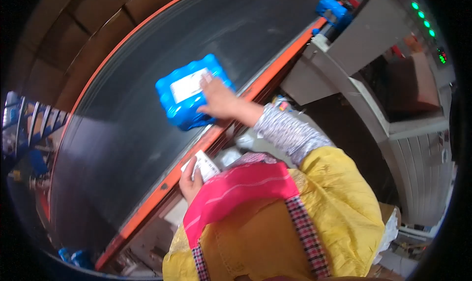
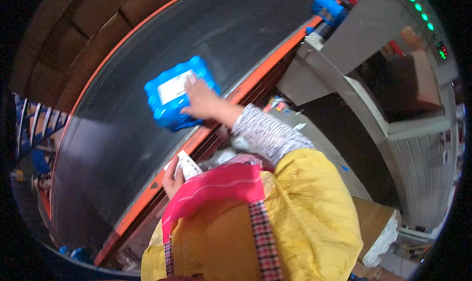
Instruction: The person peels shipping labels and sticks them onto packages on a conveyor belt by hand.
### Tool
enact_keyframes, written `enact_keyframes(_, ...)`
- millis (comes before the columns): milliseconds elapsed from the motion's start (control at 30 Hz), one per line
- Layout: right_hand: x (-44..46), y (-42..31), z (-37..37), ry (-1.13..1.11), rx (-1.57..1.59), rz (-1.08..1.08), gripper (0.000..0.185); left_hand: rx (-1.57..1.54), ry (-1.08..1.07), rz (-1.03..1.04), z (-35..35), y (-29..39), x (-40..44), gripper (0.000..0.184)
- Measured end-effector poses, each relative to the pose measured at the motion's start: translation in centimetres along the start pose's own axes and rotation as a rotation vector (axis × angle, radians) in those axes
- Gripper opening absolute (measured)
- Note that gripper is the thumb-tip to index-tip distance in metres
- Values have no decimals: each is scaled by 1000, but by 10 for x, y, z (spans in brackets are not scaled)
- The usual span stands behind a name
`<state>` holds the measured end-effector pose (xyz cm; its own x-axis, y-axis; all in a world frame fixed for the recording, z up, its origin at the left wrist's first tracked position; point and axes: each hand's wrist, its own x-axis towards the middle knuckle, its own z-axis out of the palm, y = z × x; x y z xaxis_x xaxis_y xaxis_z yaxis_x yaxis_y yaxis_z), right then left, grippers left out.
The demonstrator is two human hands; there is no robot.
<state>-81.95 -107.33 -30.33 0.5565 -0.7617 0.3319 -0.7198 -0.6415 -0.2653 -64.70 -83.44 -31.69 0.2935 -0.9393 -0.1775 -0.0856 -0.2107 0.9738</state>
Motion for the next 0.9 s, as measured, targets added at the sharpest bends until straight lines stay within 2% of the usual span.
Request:
enact_keyframes(33, -6, -14, -3, -25, 49, -34, 83, -29, -20, -26, 3, 16, -1, 36)
enact_keyframes(67, -13, -27, -9, -76, 124, -21, 75, 33, -33, 74, 6, 21, -1, 39)
enact_keyframes(100, -19, -40, -17, -160, 234, -94, 65, 6, -61, 68, 6, 20, 0, 40)
enact_keyframes(133, -34, -50, -10, -41, 155, -239, 56, -16, -87, 59, 5, 18, 1, 42)
enact_keyframes(167, -42, -63, -27, -190, 293, -238, 49, -26, -124, 86, 4, 19, 1, 48)
enact_keyframes(200, -38, -88, -84, -698, 502, 101, 40, -28, -140, 124, 5, 22, 1, 51)
enact_keyframes(233, -56, -83, -58, -763, 882, 76, 34, -29, -155, 161, 7, 26, 0, 54)
enact_keyframes(267, -78, -83, -35, -498, 852, -125, 27, -30, -168, 195, 9, 29, -1, 57)
enact_keyframes(333, -95, -88, -30, -242, 869, -284, 24, -121, -207, 171, 13, 30, -1, 64)
enact_keyframes(400, -115, -92, -32, -70, 845, -142, 23, -314, -260, 135, 18, 38, 1, 66)
enact_keyframes(467, -122, -93, -37, 30, 768, -152, 18, -240, -329, -2, 10, 28, 6, 42)
enact_keyframes(533, -127, -95, -45, 57, 729, -128, 15, -92, -524, -81, -3, 22, 21, 26)
enact_keyframes(567, -129, -94, -45, 60, 681, -118, 12, -226, -425, -134, 3, 15, 15, 11)
enact_keyframes(700, -137, -96, -56, 65, 644, -35, 13, -135, -324, 71, 14, 24, 8, 14)
enact_keyframes(800, -145, -94, -63, 170, 594, -47, 14, 98, -335, 128, 1, 5, 23, 29)
enact_keyframes(833, -146, -92, -65, 235, 575, -55, 15, 66, -267, 306, 5, -3, 26, 46)
enact_keyframes(867, -146, -89, -66, 298, 552, -66, 17, -281, -141, 95, 8, -10, 26, 54)
enact_keyframes(900, -147, -89, -72, 407, 520, -64, 17, -340, -45, 6, 7, -7, 31, 49)
